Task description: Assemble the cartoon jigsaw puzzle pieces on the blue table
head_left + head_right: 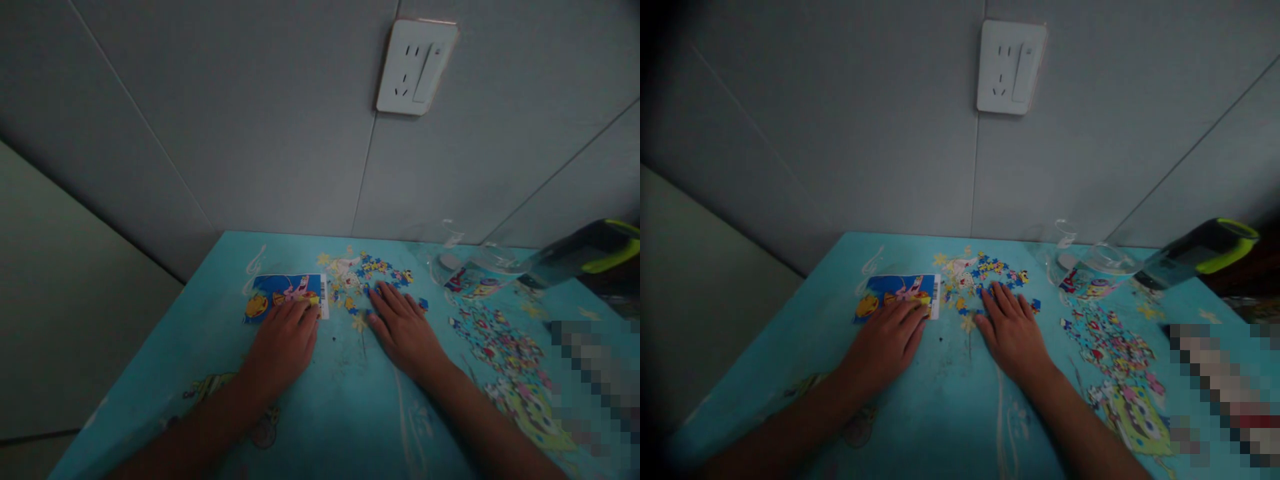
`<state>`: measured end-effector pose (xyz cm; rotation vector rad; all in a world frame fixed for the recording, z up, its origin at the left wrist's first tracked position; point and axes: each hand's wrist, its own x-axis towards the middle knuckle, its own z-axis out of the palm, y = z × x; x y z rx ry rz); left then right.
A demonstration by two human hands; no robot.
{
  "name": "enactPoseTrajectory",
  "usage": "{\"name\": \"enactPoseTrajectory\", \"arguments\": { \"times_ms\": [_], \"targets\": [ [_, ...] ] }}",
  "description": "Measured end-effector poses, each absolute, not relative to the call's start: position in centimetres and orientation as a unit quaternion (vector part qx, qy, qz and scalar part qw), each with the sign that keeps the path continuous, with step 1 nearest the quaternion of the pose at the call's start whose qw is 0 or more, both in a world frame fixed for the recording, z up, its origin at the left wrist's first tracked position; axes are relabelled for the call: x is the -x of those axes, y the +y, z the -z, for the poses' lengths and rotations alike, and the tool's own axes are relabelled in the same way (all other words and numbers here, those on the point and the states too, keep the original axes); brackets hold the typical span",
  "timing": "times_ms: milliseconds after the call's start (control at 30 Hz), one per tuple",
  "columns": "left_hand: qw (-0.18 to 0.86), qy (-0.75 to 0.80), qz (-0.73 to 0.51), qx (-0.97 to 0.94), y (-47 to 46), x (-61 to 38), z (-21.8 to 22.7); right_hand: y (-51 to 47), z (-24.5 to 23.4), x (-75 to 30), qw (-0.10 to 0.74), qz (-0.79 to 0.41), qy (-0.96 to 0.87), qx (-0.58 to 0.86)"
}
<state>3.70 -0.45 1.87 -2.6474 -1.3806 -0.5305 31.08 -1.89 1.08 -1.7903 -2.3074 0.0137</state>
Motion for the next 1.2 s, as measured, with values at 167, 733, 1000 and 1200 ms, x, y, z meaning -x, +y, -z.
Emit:
{"name": "enactPoseTrajectory", "arguments": {
  "times_ms": [167, 733, 1000, 1200],
  "targets": [
    [0.065, -0.444, 0.174, 0.877, -0.7, -3.7, -2.3, -1.8, -0.4, -31.7, 0.124, 0.016, -0.777, 0.617],
    [0.08, -0.375, 0.256, 0.887, -2.5, -4.5, -3.7, -3.2, -2.0, -29.5, 0.204, -0.038, -0.862, 0.463],
    [0.067, -0.354, 0.242, 0.901, -3.0, -4.8, -4.0, -3.5, -2.4, -29.0, 0.219, -0.077, -0.872, 0.432],
    [0.071, -0.341, 0.233, 0.908, -2.9, -4.9, -4.0, -3.9, -3.4, -28.8, 0.244, -0.127, -0.881, 0.385]
  ]
}}
